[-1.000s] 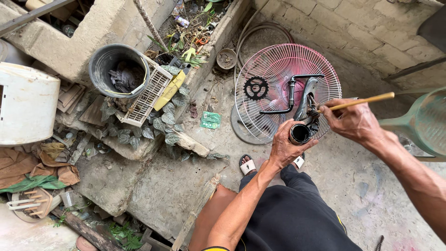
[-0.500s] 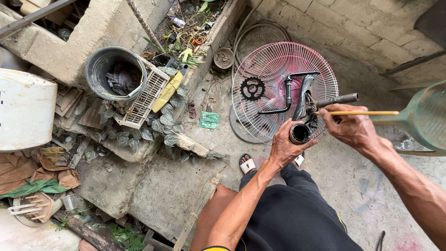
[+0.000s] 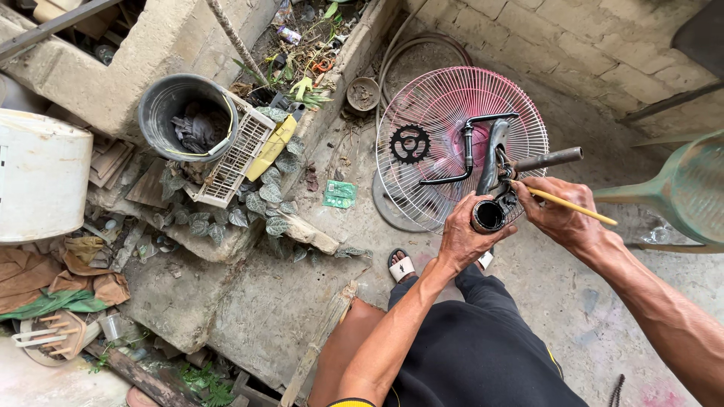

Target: The person holds a bicycle saddle at a cluttered workbench and works on it by hand, then carries it outside, sets it on a fan guard on the ground, and uses a brush to apply black paint from a can onto the saddle and its seat post rails, turning the parts to coat different sides.

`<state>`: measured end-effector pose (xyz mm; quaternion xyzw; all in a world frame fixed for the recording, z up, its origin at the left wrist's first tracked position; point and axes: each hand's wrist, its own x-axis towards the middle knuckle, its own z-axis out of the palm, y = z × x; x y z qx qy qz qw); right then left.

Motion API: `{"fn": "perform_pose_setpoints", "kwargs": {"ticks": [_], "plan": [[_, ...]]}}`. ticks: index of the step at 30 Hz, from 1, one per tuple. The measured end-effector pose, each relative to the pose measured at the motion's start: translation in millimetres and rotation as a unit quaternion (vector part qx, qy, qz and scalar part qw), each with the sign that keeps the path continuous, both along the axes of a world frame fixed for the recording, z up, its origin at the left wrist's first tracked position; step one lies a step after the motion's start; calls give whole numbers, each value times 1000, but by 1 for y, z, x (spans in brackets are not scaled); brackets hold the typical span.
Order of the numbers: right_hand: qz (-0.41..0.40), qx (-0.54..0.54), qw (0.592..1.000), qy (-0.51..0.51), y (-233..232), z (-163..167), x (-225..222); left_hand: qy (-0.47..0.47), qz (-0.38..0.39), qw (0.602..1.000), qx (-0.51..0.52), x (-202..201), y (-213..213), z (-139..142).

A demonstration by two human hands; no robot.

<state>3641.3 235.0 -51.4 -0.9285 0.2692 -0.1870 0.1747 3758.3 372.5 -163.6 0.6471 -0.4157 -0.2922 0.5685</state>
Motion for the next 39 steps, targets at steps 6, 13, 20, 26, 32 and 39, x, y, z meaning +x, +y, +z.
{"fn": "perform_pose_setpoints", "kwargs": {"ticks": [6, 13, 20, 26, 32, 39], "plan": [[-21, 42, 998, 37, -17, 20, 4, 3, -11, 1000, 17, -1, -2, -1], [-82, 168, 960, 209, -85, 57, 49, 0, 16, 1000, 18, 1, 0, 5], [19, 228, 940, 254, -148, 26, 81, 42, 46, 997, 40, 0, -2, 26], [55, 269, 908, 315, -168, 0, 102, 9, 83, 996, 20, -4, -7, 33], [68, 304, 880, 358, -180, -9, 122, -21, 109, 994, 14, -12, -9, 23], [122, 266, 885, 362, -183, -18, 133, -5, 134, 991, 15, -19, -10, 22]]}}
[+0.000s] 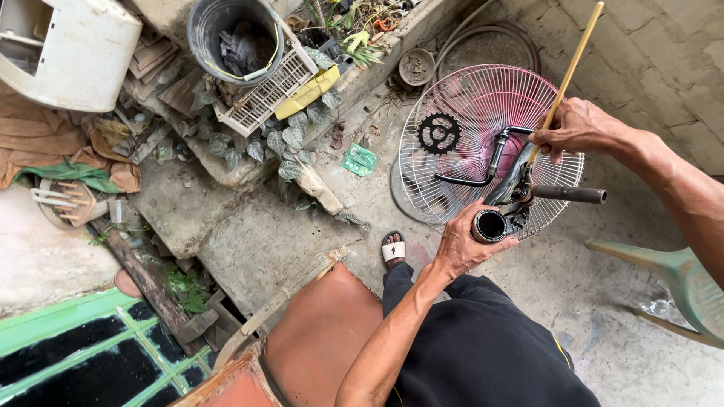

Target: The person holds a bicycle saddle at a cluttered workbench and works on it by hand, then carries it outside, sets it on a fan guard on the ground, and uses a brush to apply black paint from a can onto the saddle and its seat post rails, turning the parts to coat different sides.

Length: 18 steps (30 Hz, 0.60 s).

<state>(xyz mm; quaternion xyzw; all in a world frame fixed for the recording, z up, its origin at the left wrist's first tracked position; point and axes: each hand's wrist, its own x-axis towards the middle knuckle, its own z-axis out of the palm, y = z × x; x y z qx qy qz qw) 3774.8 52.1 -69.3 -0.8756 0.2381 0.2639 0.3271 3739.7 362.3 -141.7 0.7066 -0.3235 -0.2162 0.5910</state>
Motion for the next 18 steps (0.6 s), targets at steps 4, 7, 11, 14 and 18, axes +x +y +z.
{"fn": "perform_pose_setpoints", "kwargs": {"ticks": [4, 7, 11, 14, 18], "plan": [[34, 1, 999, -4, 4, -4, 8, 19, 6, 1000, 2, -2, -1, 1], [65, -26, 997, 11, 5, -6, 15, 10, 10, 1000, 6, -2, 0, 0], [86, -81, 992, 44, 7, -5, 18, 6, 10, 1000, 12, -3, -2, 0], [69, -58, 996, -27, 8, -2, 11, 3, 6, 1000, 8, -3, -2, -1], [28, -54, 998, -34, 14, 3, -3, 31, -7, 999, 12, 1, 1, -4]]}}
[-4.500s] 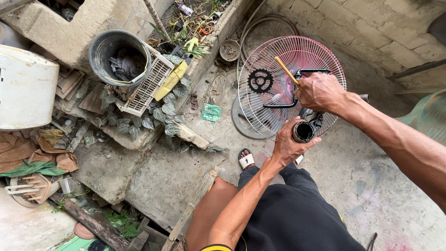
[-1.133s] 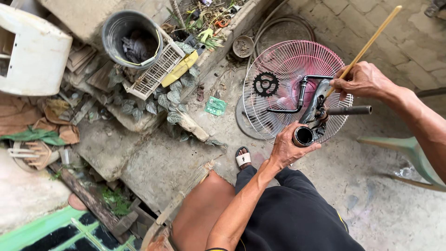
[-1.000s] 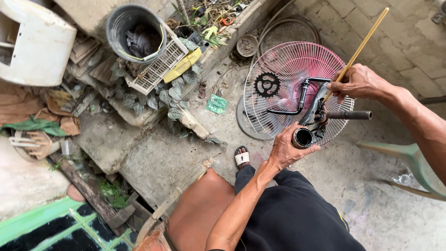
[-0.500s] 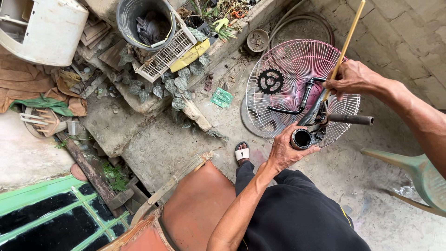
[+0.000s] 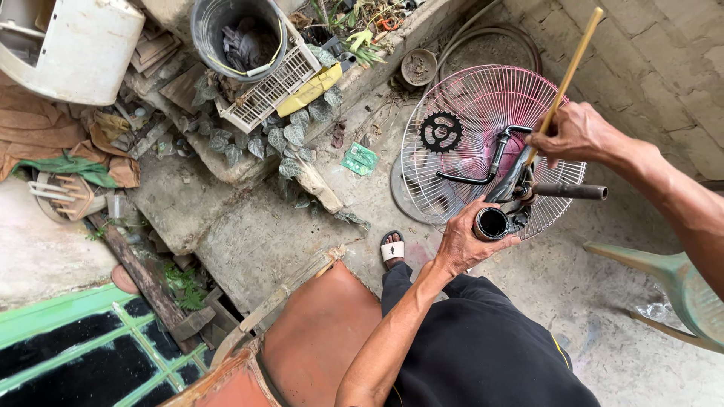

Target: The person holds a bicycle saddle at a cluttered workbench and works on it by hand, then carries it outside, sets it on a fan guard on the ground, and uses a brush to apply black paint from a can onto the saddle and its seat post rails, turning the parts to coat different sides.

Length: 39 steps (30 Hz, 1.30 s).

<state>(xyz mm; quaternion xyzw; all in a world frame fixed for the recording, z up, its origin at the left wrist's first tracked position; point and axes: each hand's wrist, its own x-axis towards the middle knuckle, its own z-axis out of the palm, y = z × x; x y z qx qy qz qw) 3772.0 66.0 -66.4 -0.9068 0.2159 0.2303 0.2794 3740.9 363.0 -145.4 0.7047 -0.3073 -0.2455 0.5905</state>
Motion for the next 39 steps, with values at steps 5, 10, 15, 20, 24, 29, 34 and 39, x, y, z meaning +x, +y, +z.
{"fn": "perform_pose_setpoints", "kwargs": {"ticks": [5, 10, 15, 20, 24, 29, 34, 39], "plan": [[-47, -28, 998, -16, 14, 26, -26, -26, -23, 999, 6, 0, 2, -5], [-49, -129, 990, -5, 54, 52, -59, -10, -55, 998, 1, 5, 2, -9], [-16, -84, 948, -307, 104, 51, -107, -37, -87, 995, -2, 11, 5, -11], [-45, -150, 909, -385, 127, 34, -136, -31, -126, 991, -21, 15, 9, -9], [-56, -173, 915, -360, 146, 27, -145, -18, -150, 988, -6, 19, 9, -8], [-63, -174, 917, -352, 166, 24, -150, -35, -170, 984, -32, 19, 9, -7], [-16, -203, 925, -322, 175, 13, -145, -21, -184, 982, -31, 20, 8, -11], [-29, -226, 925, -304, 181, 0, -146, -28, -192, 981, -32, 21, 7, -15]]}}
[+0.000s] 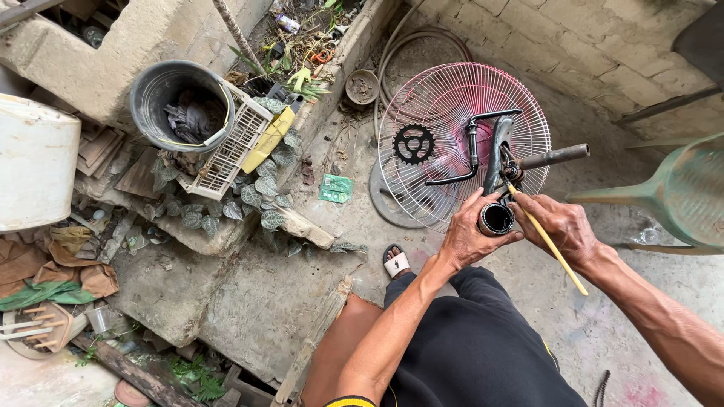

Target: The person holds a bicycle saddle at a cluttered workbench and works on it by hand, then carries it outside, sets it on a fan guard on the ground, and uses a brush to apply black paint from a can onto the saddle and its seat post rails, turning the parts to coat different sides.

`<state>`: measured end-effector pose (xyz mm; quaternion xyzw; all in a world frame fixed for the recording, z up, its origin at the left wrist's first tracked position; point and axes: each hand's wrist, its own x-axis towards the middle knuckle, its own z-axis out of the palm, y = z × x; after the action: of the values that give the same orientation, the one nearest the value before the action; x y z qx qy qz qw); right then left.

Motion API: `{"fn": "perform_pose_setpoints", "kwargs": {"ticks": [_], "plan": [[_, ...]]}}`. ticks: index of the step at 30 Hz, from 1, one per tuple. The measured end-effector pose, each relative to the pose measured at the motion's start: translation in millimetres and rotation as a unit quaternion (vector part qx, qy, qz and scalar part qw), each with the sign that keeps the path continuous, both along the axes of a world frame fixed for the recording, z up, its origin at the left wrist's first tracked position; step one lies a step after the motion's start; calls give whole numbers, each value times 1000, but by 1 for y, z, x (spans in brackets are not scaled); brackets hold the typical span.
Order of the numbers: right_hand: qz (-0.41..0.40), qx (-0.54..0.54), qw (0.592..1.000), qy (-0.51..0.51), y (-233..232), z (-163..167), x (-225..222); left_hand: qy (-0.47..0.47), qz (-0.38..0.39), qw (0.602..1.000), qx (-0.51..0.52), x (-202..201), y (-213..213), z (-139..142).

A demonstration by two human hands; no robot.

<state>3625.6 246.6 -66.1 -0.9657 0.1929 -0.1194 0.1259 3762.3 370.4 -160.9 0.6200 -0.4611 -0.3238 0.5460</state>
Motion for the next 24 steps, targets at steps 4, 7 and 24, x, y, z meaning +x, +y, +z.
{"fn": "perform_pose_setpoints", "kwargs": {"ticks": [4, 7, 24], "plan": [[-22, -32, 999, 3, 4, -7, -2, 2, 0, 1000, 7, 1, 1, -1], [-34, -55, 998, -16, 7, -11, -3, 6, -6, 1000, 6, 1, 1, -1], [-80, -58, 995, -30, 14, 10, -7, 25, -8, 1000, 0, 3, 0, 8]]}}
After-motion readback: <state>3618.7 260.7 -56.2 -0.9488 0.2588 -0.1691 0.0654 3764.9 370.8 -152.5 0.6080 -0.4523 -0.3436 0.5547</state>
